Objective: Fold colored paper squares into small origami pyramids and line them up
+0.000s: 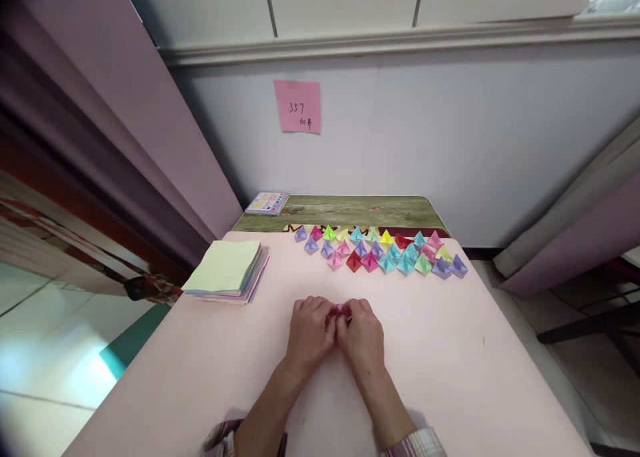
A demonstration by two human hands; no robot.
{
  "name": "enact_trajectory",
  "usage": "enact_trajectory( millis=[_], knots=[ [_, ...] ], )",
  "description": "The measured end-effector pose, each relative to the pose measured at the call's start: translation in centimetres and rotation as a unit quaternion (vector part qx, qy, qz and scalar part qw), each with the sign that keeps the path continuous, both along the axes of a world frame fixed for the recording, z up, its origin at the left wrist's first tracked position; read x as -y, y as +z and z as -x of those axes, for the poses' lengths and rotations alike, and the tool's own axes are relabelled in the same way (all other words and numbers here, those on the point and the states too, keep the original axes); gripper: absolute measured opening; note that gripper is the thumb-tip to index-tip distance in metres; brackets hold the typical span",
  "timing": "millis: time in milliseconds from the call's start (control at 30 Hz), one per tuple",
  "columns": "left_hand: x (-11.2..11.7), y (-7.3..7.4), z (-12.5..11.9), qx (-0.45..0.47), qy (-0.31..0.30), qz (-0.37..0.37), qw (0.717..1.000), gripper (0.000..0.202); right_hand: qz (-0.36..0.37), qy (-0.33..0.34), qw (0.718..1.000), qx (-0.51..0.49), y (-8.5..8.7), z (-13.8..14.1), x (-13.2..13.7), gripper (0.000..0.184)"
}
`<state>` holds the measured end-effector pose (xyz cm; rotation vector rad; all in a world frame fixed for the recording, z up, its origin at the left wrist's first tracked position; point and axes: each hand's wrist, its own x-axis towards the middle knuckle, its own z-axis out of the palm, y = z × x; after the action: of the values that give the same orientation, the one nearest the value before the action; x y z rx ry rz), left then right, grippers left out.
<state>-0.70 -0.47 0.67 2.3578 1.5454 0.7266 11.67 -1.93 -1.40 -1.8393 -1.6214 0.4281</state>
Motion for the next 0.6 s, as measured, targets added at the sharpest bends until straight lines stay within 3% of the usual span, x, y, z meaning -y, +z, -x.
enact_trajectory(
  millis=[600],
  knots=[
    [0.3,0.0,-0.8,-0.044,0.046,0.02,0.998,0.018,0.054,-0.004,0.999,0.007,1.1,0.2,-0.1,0.012]
  ],
)
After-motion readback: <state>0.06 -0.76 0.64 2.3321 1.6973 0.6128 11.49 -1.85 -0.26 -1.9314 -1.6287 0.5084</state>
